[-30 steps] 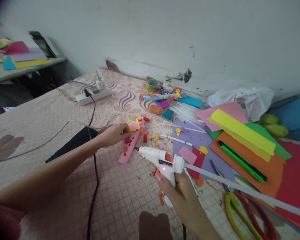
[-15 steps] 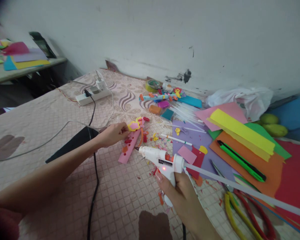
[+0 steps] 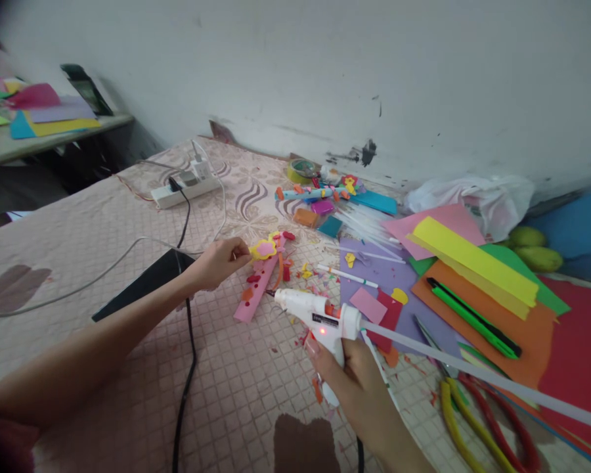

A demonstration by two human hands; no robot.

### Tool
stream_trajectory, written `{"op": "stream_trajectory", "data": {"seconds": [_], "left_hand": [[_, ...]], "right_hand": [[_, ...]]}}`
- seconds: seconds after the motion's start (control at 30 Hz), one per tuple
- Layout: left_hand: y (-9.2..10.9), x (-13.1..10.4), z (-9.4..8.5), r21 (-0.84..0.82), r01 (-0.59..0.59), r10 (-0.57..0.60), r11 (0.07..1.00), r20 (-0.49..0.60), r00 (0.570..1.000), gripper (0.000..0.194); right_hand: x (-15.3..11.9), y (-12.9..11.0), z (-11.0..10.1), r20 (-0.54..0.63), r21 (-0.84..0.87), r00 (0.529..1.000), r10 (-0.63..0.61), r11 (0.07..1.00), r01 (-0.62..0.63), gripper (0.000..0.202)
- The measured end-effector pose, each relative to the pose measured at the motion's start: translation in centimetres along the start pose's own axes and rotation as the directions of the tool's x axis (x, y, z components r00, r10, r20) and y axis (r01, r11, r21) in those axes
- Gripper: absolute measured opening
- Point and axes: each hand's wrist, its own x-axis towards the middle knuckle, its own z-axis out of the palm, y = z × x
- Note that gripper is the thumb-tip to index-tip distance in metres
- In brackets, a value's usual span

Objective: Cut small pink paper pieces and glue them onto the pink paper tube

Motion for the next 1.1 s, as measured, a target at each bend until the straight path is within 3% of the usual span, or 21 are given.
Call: {"op": "stream_trajectory", "data": {"seconds": [0.73,0.97,1.1], "left_hand": [[0.9,-0.1,1.1,0.083,-0.004,0.009,0.997,-0.061,0.998,0.007],[0.4,-0.1,0.0,0.005,-0.014,0.014,1.0,-0.106,0.994,0.01],[-0.2,-0.4,-0.8,-0.024,0.002,-0.005,1.0,-0.151,0.989,0.011]], "right_hand": [[-0.1,-0.5,0.2,-0.05,-0.05,0.998,-0.025,0.998,0.022,0.041],[-0.3,0.1,-0.1,-0.088,-0.08,0.996,0.009,0.997,-0.016,0.043],[-0.2,0.4,-0.2,-0.047,-0.051,0.998,0.036,0.998,-0.038,0.043]]}}
